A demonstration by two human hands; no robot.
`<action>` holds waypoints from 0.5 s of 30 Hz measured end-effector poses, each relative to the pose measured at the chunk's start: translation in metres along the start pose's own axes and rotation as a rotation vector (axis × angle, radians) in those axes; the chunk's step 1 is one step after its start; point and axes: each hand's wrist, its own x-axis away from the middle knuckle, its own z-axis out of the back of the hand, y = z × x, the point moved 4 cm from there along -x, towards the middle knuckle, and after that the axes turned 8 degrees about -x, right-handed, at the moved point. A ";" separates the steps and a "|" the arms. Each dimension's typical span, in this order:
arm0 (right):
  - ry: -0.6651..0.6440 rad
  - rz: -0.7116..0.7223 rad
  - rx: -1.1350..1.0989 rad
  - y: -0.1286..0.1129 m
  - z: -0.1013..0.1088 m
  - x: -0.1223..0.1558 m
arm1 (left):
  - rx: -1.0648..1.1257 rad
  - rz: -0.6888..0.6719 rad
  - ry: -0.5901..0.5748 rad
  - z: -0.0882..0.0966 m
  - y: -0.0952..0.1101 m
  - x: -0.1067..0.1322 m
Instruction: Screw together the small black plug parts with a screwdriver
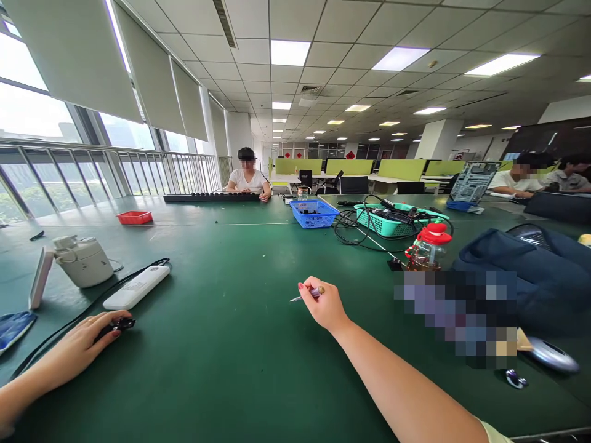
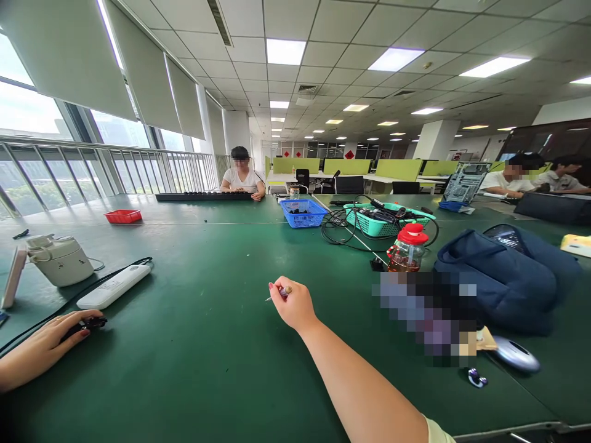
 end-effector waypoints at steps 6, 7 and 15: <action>-0.009 0.005 0.013 0.001 0.000 0.000 | -0.038 -0.014 0.005 -0.003 0.007 -0.008; -0.010 0.006 0.012 0.000 0.000 0.000 | -0.053 -0.018 0.000 -0.004 0.008 -0.010; -0.015 0.020 0.016 -0.001 0.001 -0.001 | -0.222 0.020 -0.068 -0.009 -0.006 -0.025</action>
